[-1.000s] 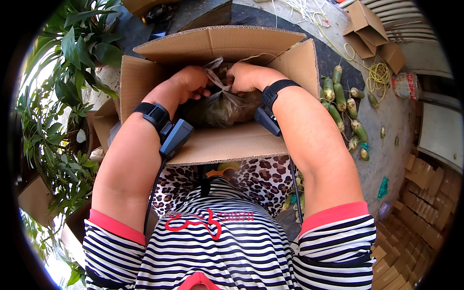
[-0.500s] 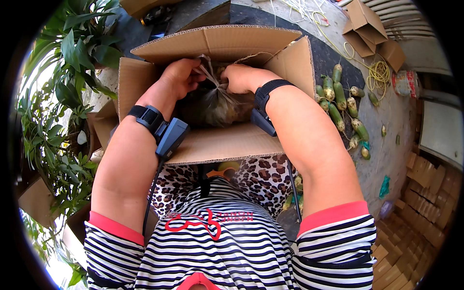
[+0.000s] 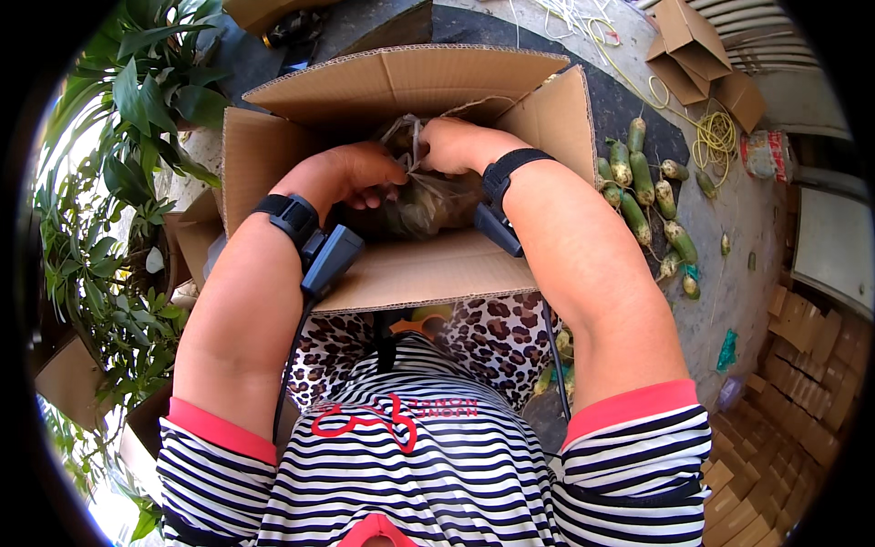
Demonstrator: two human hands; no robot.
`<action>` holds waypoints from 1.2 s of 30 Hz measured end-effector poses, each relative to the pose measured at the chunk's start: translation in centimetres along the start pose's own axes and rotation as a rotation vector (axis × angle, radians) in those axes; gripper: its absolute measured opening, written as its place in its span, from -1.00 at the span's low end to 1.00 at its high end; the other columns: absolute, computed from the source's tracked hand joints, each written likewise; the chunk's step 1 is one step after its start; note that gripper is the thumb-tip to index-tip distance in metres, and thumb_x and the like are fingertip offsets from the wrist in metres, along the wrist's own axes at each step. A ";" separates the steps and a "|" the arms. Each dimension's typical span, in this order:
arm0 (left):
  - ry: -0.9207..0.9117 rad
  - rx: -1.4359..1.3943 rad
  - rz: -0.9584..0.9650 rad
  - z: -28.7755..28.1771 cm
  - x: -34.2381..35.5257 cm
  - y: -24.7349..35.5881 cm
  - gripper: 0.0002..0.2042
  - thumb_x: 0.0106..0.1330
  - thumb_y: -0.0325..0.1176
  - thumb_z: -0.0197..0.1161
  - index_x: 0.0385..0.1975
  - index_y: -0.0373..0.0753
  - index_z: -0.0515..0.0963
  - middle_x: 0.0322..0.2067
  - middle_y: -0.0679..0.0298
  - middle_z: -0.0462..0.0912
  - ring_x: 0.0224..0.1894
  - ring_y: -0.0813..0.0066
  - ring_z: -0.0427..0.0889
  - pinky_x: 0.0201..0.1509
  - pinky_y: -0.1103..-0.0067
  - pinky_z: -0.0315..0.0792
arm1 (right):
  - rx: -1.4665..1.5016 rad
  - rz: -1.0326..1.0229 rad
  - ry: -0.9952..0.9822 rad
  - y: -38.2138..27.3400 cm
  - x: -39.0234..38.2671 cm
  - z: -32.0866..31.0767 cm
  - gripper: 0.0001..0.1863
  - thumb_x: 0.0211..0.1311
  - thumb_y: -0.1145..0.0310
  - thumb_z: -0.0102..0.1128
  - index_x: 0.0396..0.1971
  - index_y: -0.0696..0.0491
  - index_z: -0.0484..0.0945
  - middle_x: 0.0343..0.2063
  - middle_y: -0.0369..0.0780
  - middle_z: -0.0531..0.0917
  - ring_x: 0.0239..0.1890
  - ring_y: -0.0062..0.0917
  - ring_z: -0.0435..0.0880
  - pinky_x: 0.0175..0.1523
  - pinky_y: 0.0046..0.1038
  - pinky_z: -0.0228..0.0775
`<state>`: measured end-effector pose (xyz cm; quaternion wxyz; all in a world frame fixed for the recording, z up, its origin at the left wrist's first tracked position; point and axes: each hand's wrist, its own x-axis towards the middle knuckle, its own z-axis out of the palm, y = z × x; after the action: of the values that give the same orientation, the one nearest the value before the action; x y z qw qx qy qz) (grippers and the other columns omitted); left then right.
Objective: The person sits on the floor and packs green vegetables into a plastic bag. They then place the bag into a cardboard box and tie the box shut with a string.
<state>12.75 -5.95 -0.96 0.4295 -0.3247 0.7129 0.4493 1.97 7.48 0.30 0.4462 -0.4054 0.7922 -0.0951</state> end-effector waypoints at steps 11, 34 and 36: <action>0.153 0.054 -0.080 -0.7 -2.7 1.0 -0.76 0.32 -0.23 0.04 -0.20 -0.22 0.54 -0.46 0.33 0.69 -0.62 0.51 0.54 -0.56 0.47 0.45 | -0.233 0.047 0.209 -1.1 0.7 0.9 -0.67 0.11 0.29 0.20 -0.12 0.06 0.64 -0.11 -0.02 0.65 -0.03 -0.15 0.61 0.06 -0.29 0.44; 0.059 0.643 -0.017 -0.3 1.2 -0.2 -0.78 0.20 -0.22 0.20 -0.41 -0.26 0.63 -0.63 0.26 0.58 -0.67 0.49 0.44 -0.60 0.47 0.42 | -0.319 -0.201 -0.038 0.6 0.2 0.1 -0.74 -0.16 0.36 0.33 -0.36 0.07 0.64 -0.37 -0.11 0.68 -0.23 -0.24 0.65 -0.14 -0.31 0.47; 0.124 0.434 0.039 0.2 -0.1 0.3 -0.80 0.18 -0.21 0.22 -0.39 -0.20 0.63 -0.62 0.29 0.53 -0.64 0.51 0.42 -0.57 0.49 0.38 | -0.334 -0.209 -0.017 1.2 0.3 0.2 -0.75 -0.15 0.37 0.33 -0.37 0.07 0.64 -0.38 -0.10 0.68 -0.24 -0.24 0.65 -0.14 -0.31 0.47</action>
<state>12.57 -5.62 -0.80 0.4360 -0.2378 0.8240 0.2727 1.37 8.12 -0.66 0.3671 -0.5546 0.7467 -0.0046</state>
